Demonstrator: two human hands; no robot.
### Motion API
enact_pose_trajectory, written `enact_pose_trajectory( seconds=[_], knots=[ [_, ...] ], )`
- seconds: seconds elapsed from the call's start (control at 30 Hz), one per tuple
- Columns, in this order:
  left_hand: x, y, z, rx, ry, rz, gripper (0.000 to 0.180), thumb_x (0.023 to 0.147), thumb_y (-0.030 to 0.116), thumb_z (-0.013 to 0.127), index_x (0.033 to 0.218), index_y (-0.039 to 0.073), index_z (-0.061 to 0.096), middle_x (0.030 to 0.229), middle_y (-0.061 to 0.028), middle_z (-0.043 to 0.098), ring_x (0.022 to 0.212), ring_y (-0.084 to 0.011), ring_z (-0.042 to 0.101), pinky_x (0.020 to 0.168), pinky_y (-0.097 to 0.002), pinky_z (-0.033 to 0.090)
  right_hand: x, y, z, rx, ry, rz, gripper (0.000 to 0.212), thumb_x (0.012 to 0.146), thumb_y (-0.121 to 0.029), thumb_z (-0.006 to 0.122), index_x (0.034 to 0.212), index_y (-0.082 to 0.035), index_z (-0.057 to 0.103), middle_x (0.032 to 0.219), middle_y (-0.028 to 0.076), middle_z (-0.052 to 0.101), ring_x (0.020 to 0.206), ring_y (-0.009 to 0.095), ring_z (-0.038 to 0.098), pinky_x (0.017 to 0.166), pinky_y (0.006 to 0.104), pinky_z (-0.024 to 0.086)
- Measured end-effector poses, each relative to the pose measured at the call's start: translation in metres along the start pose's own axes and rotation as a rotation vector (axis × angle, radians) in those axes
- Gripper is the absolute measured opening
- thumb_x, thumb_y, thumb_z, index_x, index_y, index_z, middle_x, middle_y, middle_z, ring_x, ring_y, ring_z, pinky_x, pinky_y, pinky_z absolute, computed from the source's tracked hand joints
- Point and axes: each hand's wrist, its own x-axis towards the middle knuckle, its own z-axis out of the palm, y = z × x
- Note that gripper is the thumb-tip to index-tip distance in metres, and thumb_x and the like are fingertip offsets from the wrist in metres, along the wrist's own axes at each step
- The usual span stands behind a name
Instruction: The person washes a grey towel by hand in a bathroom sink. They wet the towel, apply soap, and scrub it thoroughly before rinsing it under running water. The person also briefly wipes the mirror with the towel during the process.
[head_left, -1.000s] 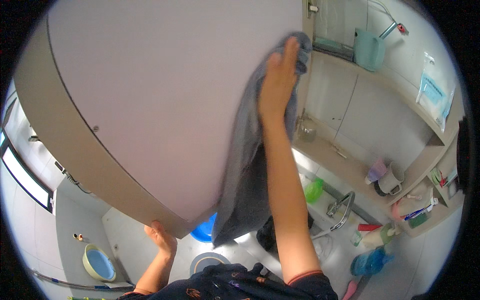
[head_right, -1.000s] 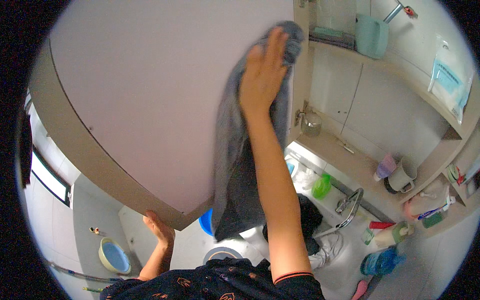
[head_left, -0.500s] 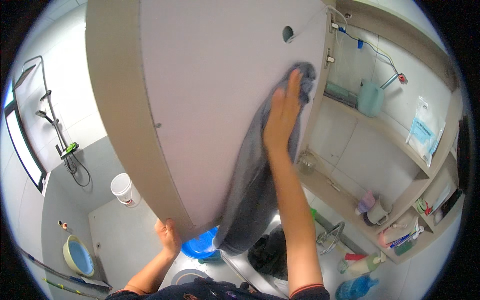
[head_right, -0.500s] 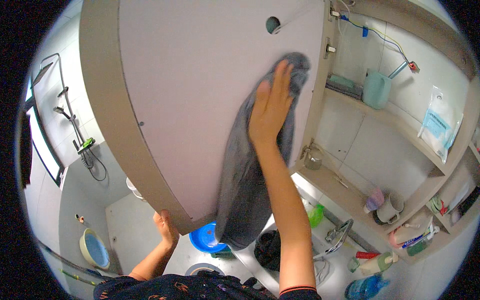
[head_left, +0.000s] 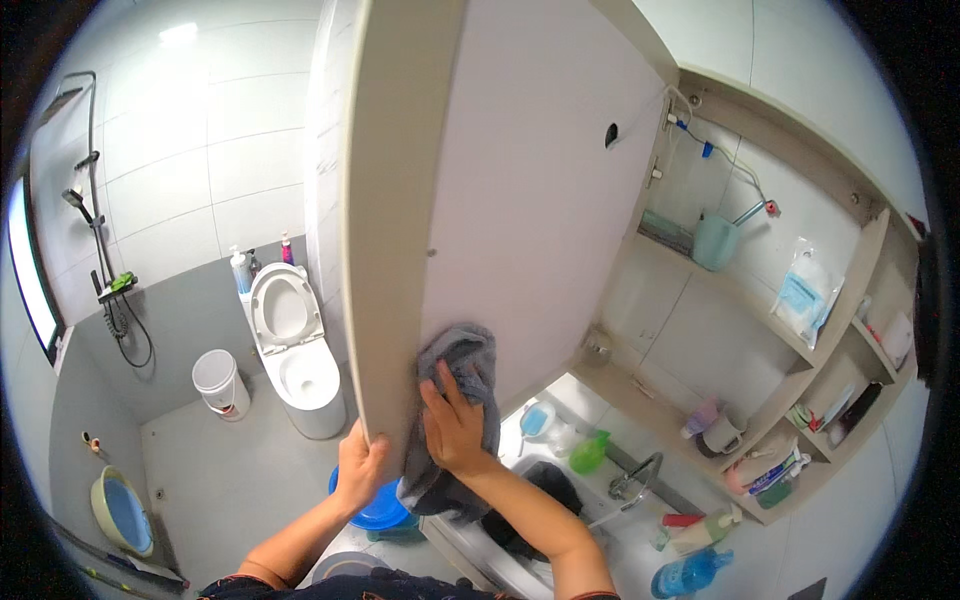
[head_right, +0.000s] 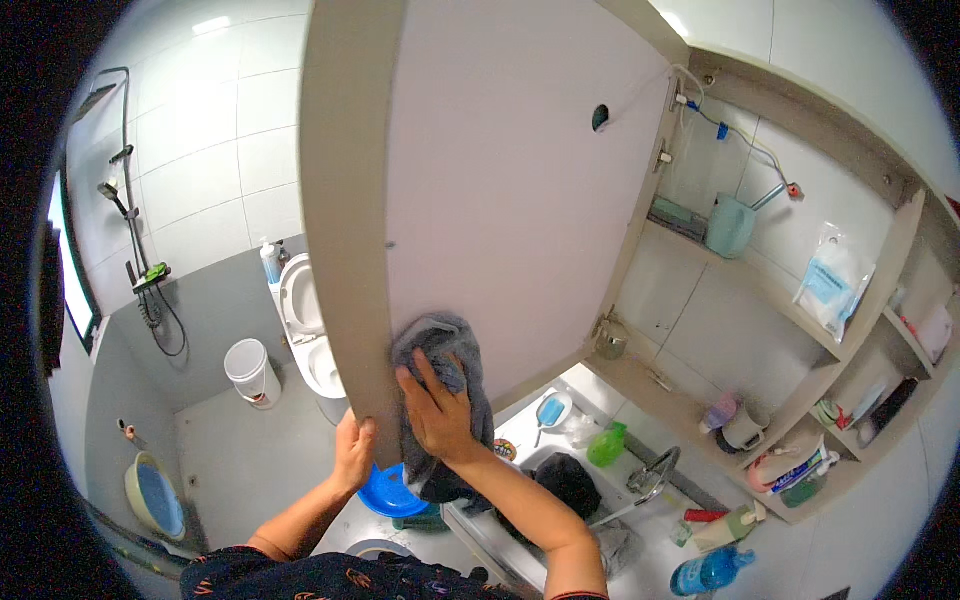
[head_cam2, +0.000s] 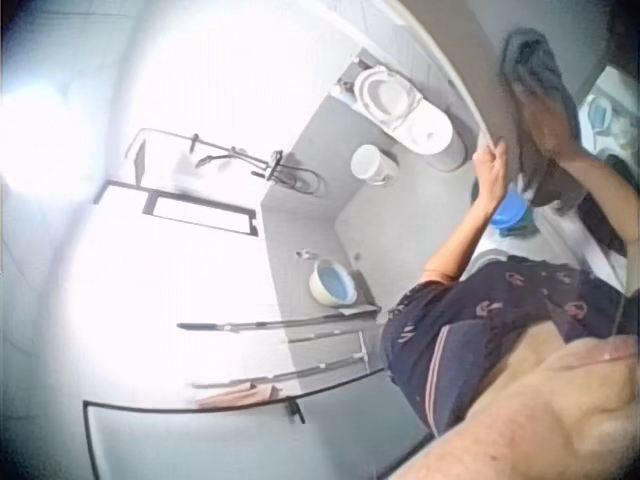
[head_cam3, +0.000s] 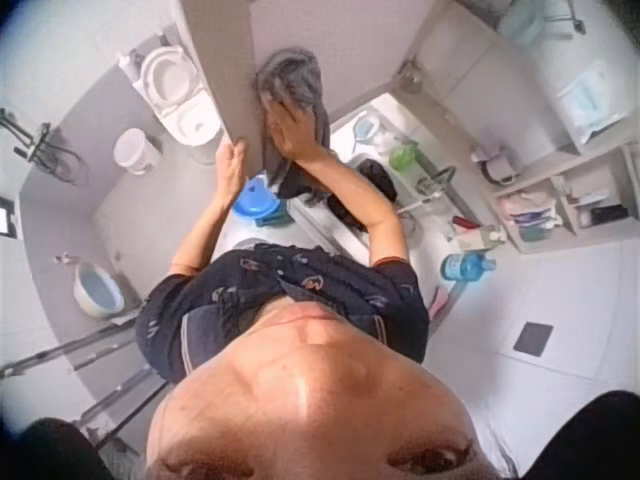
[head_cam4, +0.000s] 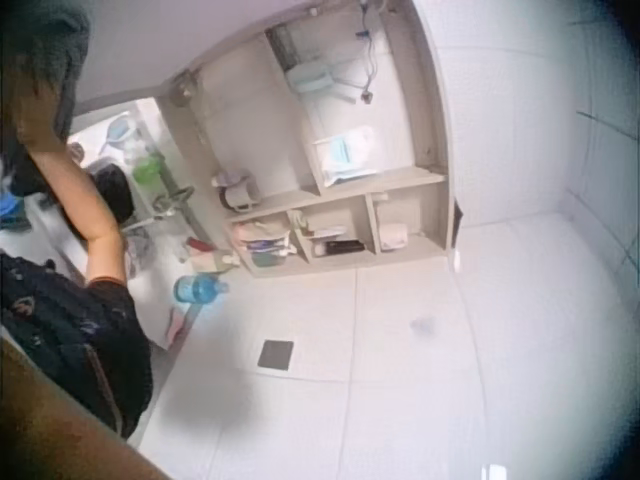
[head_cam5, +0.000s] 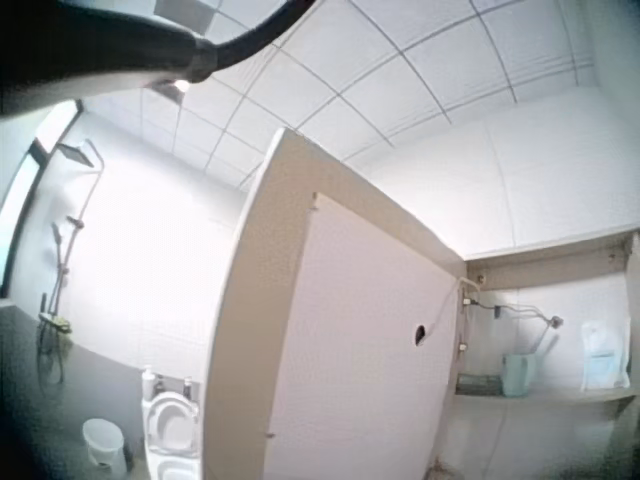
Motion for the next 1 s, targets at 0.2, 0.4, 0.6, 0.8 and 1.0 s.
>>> enact_pose_trajectory(
  seconds=[0.2, 0.4, 0.6, 0.8, 1.0],
  knots=[
    [-0.012, 0.008, -0.035, -0.056, -0.078, 0.109, 0.054, 0.091, 0.036, 0.048, 0.127, -0.002, 0.039, 0.124, -0.0184, 0.046, 0.117, -0.0267, 0.044, 0.097, -0.0348, 0.035, -0.026, -0.049, 0.017, -0.004, -0.035, 0.197, 0.037, 0.082, -0.009, 0.057, 0.118, -0.001, 0.051, 0.124, 0.03, 0.048, 0.099, 0.038, 0.058, 0.083, 0.0475, 0.046],
    [-0.03, 0.043, -0.059, -0.379, -0.288, 0.509, 0.073, 0.08, 0.041, 0.062, 0.132, -0.002, 0.033, 0.129, -0.0221, 0.041, 0.121, -0.031, 0.041, 0.099, -0.0397, 0.034, -0.039, -0.129, 0.036, 0.211, 0.162, -0.02, 0.035, 0.083, -0.009, 0.054, 0.117, 0.0, 0.05, 0.128, 0.028, 0.046, 0.111, 0.032, 0.054, 0.088, 0.0459, 0.042],
    [-0.049, 0.028, -0.106, -0.552, -0.474, 0.174, 0.075, 0.083, 0.042, 0.056, 0.136, -0.003, 0.027, 0.134, -0.0164, 0.039, 0.123, -0.0289, 0.04, 0.102, -0.0387, 0.031, 0.088, -0.191, 0.007, 0.59, -0.259, 0.032, 0.058, 0.085, 0.002, 0.048, 0.14, 0.0, 0.028, 0.138, 0.022, 0.038, 0.122, 0.033, 0.046, 0.101, 0.0355, 0.034],
    [-0.016, 0.06, -0.101, -1.172, -0.052, -0.405, 0.052, 0.094, 0.038, 0.029, 0.128, 0.001, 0.041, 0.126, -0.013, 0.049, 0.115, -0.024, 0.049, 0.1, -0.0373, 0.037, 0.109, -0.205, 0.003, 0.349, -0.335, 0.235, 0.059, 0.081, 0.004, 0.054, 0.136, -0.002, 0.035, 0.137, 0.021, 0.039, 0.121, 0.034, 0.046, 0.1, 0.0362, 0.038],
    [0.022, 0.05, -0.102, -1.553, -0.109, -0.605, 0.046, 0.094, 0.041, 0.034, 0.12, 0.005, 0.049, 0.115, -0.0126, 0.056, 0.104, -0.026, 0.055, 0.093, -0.0415, 0.044, 0.074, -0.176, -0.009, -0.063, 0.048, 0.231, 0.033, 0.077, 0.002, 0.059, 0.109, 0.001, 0.053, 0.116, 0.024, 0.057, 0.093, 0.028, 0.064, 0.072, 0.0321, 0.054]
  ],
)
